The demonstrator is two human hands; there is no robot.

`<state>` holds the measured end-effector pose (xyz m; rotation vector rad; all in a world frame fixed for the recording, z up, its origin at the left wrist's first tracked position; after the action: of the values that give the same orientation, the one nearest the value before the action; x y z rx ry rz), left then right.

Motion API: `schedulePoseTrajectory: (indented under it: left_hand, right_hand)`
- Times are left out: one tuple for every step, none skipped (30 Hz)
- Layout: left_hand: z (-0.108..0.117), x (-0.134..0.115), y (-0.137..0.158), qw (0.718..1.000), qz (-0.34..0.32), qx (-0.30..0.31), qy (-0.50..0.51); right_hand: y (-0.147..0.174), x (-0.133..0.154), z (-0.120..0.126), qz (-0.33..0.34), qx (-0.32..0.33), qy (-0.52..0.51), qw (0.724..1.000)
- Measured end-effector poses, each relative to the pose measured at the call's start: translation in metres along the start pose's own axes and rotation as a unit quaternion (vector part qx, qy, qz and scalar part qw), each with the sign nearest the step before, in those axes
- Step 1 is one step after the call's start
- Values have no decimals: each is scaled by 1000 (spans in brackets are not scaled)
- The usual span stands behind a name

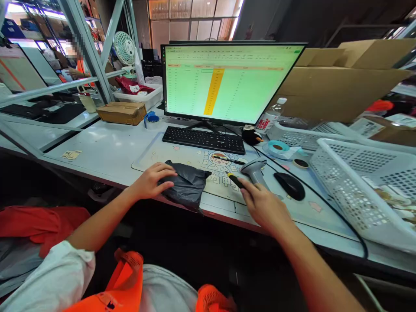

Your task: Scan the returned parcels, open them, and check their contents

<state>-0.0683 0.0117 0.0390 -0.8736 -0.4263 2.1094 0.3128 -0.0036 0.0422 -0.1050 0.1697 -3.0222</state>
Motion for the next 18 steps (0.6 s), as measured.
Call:
schedulePoseTrajectory:
  left_hand:
    - [-4,1,-8,1000,-6,13,-13]
    - [-10,3,-14,999,-11,26,-27]
    - [-16,4,-18,998,-16,36,-39]
    - [-22,6,-21,998,-20,41,-51]
    - [-28,7,-22,997,-24,43,-64]
    - [-34,8,-23,996,-30,43,-78]
    - [-39,8,-23,994,-37,39,-94]
    - [-43,7,-22,992,-47,33,-110]
    - [-46,6,-22,990,-59,22,-124]
    - [-49,3,-21,988,-74,4,-134]
    - [-51,-2,-19,986,-91,-19,-140]
    - [-52,-8,-14,983,-108,-48,-141]
    - [-53,-15,-7,980,-120,-76,-137]
    - [-53,-24,3,979,-126,-100,-128]
    - [-55,-33,18,979,-128,-116,-113]
    - [-58,-42,35,981,-119,-125,-92]
    - [-63,-50,54,985,-101,-126,-64]
    - [-69,-56,75,989,-74,-125,-30]
  right_hand:
    - [-4,5,-14,0,1,20,1000]
    - [-8,10,-25,4,4,33,999]
    - [-13,16,-33,11,-1,33,999]
    - [-19,23,-38,25,-19,18,999]
    - [-25,32,-38,44,-53,-13,998]
    - [-31,42,-36,69,-91,-56,992]
    - [-39,55,-32,99,-126,-107,981]
    - [-47,70,-28,133,-146,-154,968]
    - [-55,87,-25,164,-146,-191,957]
    - [-64,104,-23,189,-121,-209,952]
    - [-73,122,-24,206,-78,-212,952]
    - [-80,137,-27,214,-27,-205,955]
    - [-86,148,-30,215,20,-196,957]
    - [-90,157,-34,214,58,-187,957]
    - [-93,161,-37,213,84,-182,956]
    - [-94,162,-41,214,99,-183,954]
    - [-95,161,-43,217,104,-186,952]
    - [-94,157,-46,222,108,-189,950]
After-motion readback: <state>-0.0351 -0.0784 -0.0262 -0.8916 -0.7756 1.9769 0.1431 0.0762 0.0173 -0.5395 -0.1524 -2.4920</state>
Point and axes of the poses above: each hand's wrist, its own y-axis away from the middle knuckle, its own z-axis out of the back of the hand, x = y × z, the point moved 2 cm from there along -y, towards the middle knuckle, and after that the axes turned 2 degrees about y, right-handed, at the moved point
